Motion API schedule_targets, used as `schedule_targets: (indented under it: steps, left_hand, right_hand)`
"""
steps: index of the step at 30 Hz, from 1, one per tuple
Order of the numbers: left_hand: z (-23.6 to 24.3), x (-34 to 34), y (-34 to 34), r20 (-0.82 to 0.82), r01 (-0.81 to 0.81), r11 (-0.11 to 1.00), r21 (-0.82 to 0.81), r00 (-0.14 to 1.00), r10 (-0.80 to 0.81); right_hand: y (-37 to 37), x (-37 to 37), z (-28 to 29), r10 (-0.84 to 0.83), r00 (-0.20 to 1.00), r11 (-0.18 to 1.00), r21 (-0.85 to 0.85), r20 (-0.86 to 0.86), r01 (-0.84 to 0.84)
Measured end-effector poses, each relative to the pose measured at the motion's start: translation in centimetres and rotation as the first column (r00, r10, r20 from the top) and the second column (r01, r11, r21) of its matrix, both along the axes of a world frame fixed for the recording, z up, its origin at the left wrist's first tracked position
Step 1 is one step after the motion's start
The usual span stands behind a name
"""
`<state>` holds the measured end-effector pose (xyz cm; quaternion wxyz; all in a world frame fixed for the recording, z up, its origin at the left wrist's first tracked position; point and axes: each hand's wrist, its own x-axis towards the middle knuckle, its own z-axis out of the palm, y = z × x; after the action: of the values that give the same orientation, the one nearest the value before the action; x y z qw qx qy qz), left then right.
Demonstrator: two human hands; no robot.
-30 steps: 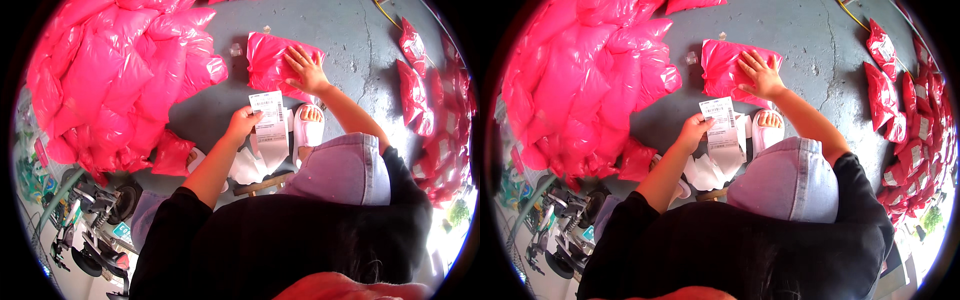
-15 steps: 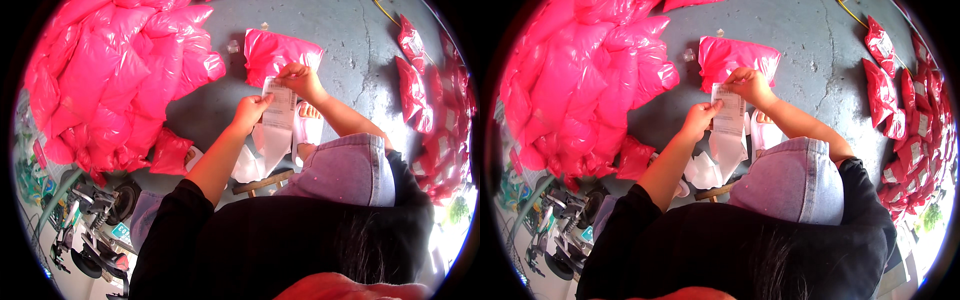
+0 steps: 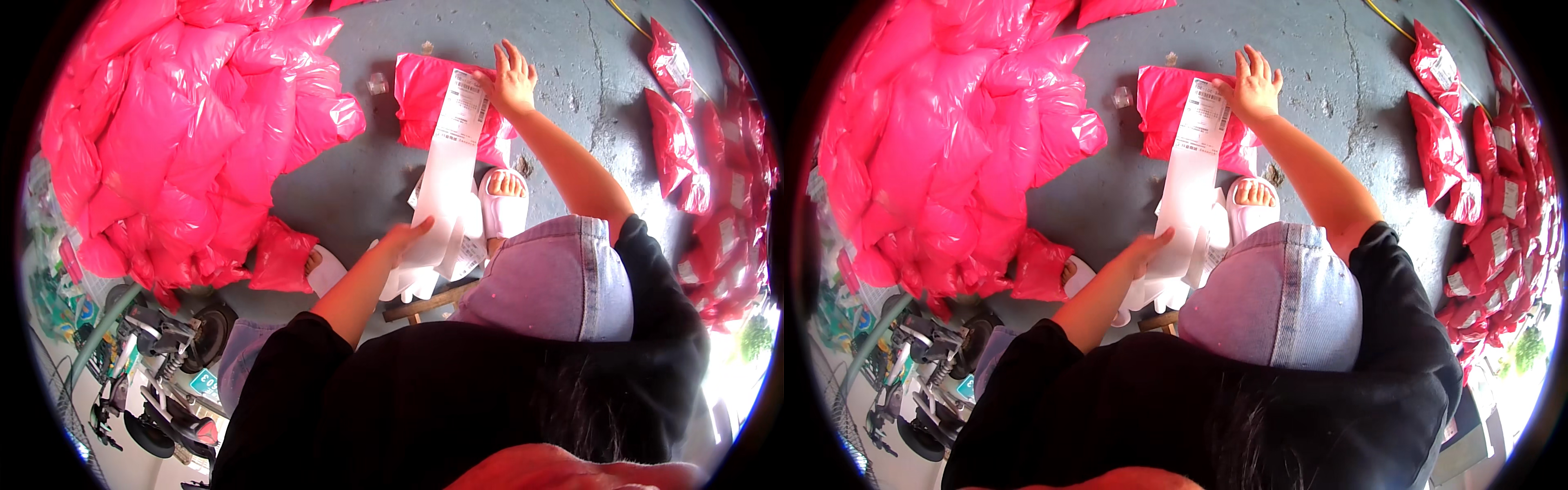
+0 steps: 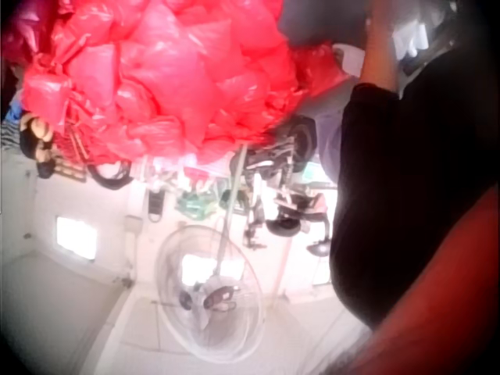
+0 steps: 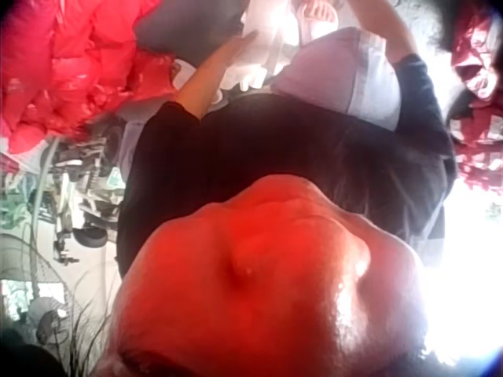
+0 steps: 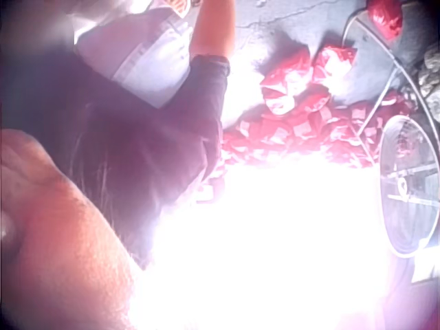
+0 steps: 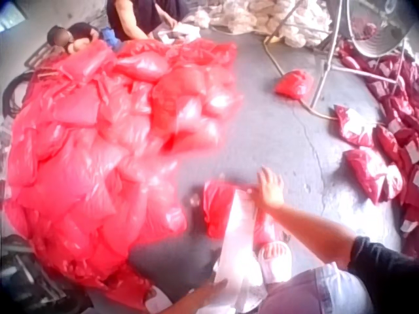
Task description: The person peels white labels from a stack and sticks them one by one onto red plastic mailing bags on the floor.
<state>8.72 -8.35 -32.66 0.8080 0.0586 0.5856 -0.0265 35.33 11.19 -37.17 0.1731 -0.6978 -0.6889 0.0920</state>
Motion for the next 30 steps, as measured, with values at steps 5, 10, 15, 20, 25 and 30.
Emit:
schedule_targets:
  steps: [5,10,15,20,25,30]
  left_hand:
    - [0.6,-5.5,-5.6,0.007,0.222,0.972,-0.073,0.975,-0.222]
    - [3.1,-10.6,-5.3,-0.129,0.718,0.619,0.318,0.680,-0.722]
    - [12.2,-9.5,-1.1,-0.374,0.731,0.415,0.542,0.652,-0.660]
    - [21.8,-10.2,-0.6,-0.444,0.796,0.170,0.581,0.484,-0.754]
    - [31.3,-12.6,-6.8,-0.570,0.756,0.047,0.653,0.531,-0.627]
    - [33.0,-16.1,-15.0,-0.666,0.701,-0.015,0.713,0.669,-0.331]
  right_hand:
    - [-4.3,-5.3,2.4,0.425,0.898,0.904,-0.009,0.111,-0.427]
    - [-3.7,-4.9,3.5,0.407,0.913,0.913,0.000,0.028,-0.408]
    - [0.5,0.7,2.7,-0.202,0.966,0.861,-0.441,0.162,0.254]
    - [-2.4,0.8,6.3,-0.284,0.881,0.824,-0.566,-0.378,0.023]
    - [-9.9,13.3,20.1,-0.419,0.823,0.902,-0.279,-0.384,0.329]
    - [-5.8,27.4,28.1,-0.501,0.859,0.864,-0.004,-0.108,0.504]
